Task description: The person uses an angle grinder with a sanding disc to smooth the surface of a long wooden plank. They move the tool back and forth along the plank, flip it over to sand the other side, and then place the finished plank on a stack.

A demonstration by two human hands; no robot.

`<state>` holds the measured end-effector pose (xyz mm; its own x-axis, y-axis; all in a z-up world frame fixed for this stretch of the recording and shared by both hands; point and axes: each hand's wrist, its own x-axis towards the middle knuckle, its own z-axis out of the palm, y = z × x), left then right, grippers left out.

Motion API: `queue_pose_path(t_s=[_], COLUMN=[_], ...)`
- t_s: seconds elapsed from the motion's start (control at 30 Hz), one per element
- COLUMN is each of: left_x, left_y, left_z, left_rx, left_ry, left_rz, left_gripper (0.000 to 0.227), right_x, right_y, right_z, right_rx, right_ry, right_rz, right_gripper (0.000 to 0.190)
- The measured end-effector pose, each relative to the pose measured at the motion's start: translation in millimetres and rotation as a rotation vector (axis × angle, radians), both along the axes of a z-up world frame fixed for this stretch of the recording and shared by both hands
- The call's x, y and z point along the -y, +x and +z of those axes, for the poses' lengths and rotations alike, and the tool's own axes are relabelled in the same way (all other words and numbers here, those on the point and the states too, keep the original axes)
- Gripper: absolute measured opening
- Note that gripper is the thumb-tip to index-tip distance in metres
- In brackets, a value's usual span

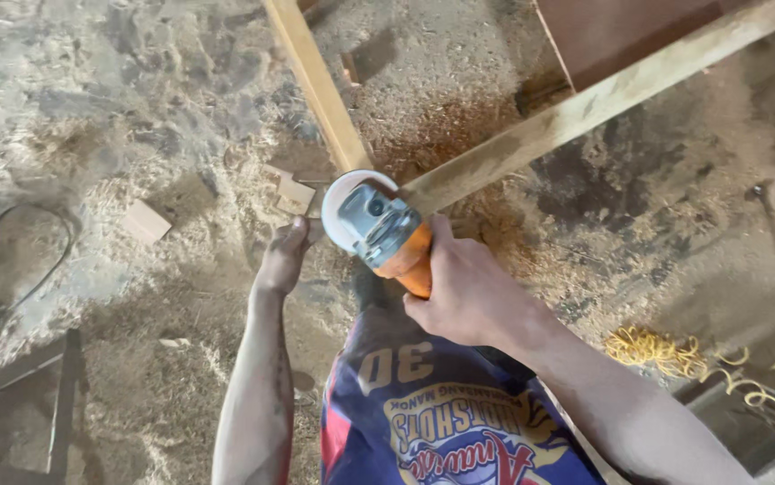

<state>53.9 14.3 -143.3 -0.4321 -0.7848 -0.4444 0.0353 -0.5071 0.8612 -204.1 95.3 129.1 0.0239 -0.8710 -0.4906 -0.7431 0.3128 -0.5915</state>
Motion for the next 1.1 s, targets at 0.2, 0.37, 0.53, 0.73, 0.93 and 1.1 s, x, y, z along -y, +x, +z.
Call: queue_pose_path(t_s=[0.2, 0.37, 0.53, 0.73, 0.93, 1.1], left_x=[29, 51, 72, 68, 33, 24], left_y=[-5, -28, -52, -83, -127, -169], left_z=[29, 79, 127, 172, 209, 204], left_rx=[0.195, 0.534, 0.626, 0.768, 1.135, 1.216], left_ry=[-0.147, -0.362, -0.314, -0.442, -0.339, -0.725], left_rz=[-0.209, -0.456, -0.764, -0.878, -0.753, -0.617], left_gripper=[0.064, 0.060, 0.059, 0.049, 0.058, 0.054], right_x=[-9, -3, 1, 7, 24, 32], right_y=[0, -53, -124, -193, -289, -376], right_z=[1, 0, 1, -4, -5, -4], right_rx=[-0.064, -0.210, -0.322, -0.353, -0.463, -0.446], right_ry=[0.097, 0.123, 0.052, 0.016, 0.079, 0.189], right_rz=[0.126, -0.019, -0.186, -0.196, -0.179, -0.275], right_gripper=[0.067, 0.074, 0.076, 0.082, 0.079, 0.070])
